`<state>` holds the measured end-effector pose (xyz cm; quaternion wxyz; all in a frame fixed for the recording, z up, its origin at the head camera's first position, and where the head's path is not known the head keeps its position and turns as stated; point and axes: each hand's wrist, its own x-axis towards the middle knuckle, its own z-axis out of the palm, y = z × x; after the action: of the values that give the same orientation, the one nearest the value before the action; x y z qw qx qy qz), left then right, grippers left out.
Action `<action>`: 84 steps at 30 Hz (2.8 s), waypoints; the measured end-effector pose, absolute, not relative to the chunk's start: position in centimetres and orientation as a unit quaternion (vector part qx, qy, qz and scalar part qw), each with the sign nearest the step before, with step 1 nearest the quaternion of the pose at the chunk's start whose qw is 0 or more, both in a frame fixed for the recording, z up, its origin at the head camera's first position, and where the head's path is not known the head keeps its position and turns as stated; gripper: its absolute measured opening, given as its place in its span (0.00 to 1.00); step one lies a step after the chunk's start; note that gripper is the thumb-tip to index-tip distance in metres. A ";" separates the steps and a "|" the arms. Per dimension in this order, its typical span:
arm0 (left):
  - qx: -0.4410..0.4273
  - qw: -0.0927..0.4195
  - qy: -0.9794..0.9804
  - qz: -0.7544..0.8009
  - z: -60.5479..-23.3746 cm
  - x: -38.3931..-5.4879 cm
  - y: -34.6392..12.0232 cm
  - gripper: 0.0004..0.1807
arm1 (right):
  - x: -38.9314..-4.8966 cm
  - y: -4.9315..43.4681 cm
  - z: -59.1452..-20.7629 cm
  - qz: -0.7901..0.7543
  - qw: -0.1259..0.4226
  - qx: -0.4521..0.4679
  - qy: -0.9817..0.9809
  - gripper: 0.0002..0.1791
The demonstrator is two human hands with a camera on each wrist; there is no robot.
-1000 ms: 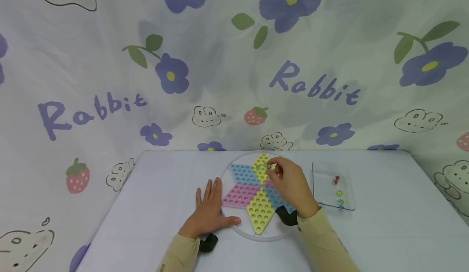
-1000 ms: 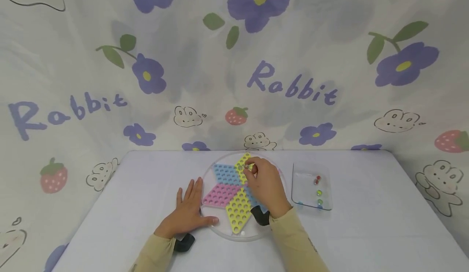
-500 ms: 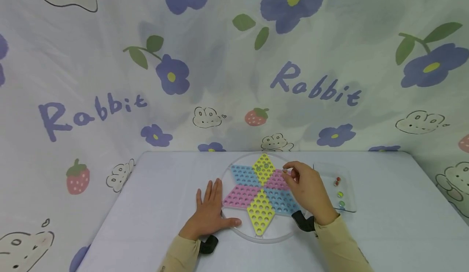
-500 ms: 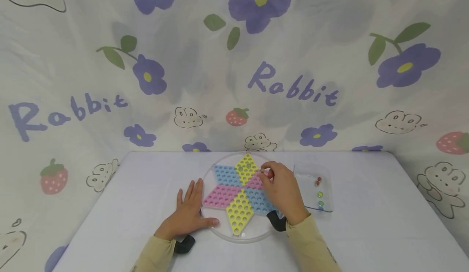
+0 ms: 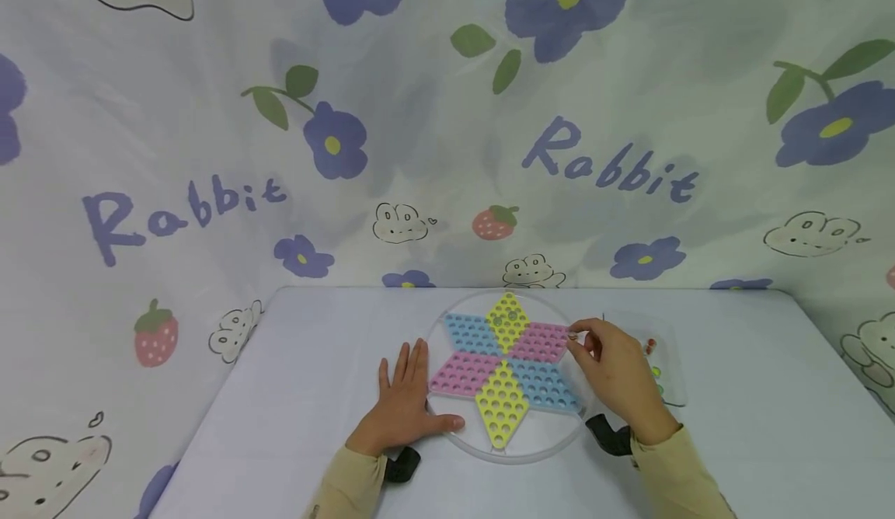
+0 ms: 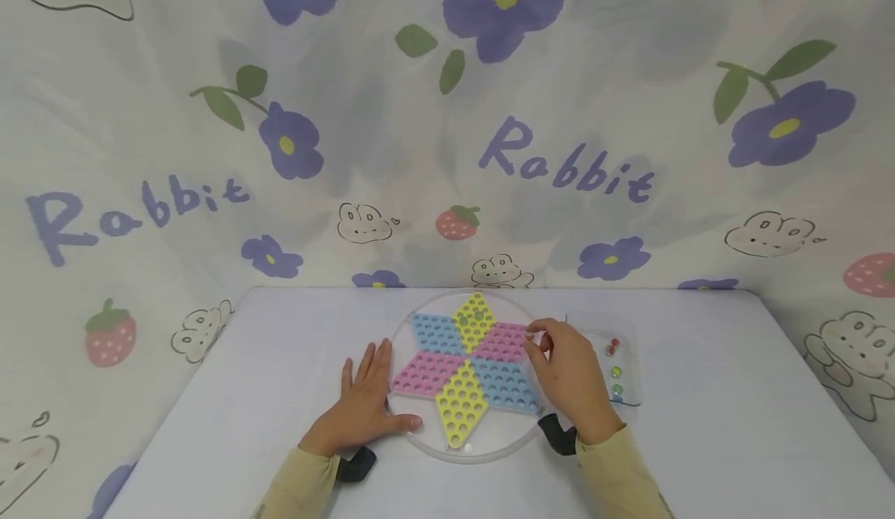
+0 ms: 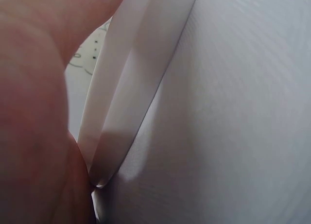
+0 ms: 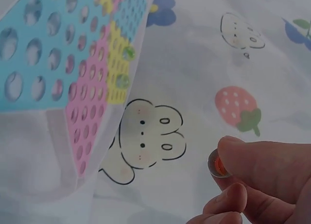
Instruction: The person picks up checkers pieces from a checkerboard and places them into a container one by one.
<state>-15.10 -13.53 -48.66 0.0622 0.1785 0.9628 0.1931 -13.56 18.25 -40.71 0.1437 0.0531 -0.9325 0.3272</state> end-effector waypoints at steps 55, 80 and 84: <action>0.181 0.067 0.964 0.184 -48.7 -15.1 -13.5 0.72 | -12.1 24.1 -44.5 0.285 0.083 0.007 -0.955 0.12; 0.179 0.063 0.966 0.173 -48.7 -15.1 -13.5 0.73 | -12.6 23.1 -43.3 0.276 0.135 0.029 -0.951 0.11; 0.177 0.063 0.966 0.174 -48.8 -15.1 -13.5 0.72 | -12.9 22.6 -42.9 0.281 0.141 0.031 -0.949 0.11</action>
<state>-15.14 -13.46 -48.80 0.0634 0.1775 0.9665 0.1743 -12.87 22.58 -42.86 0.1410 0.0308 -0.9487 0.2814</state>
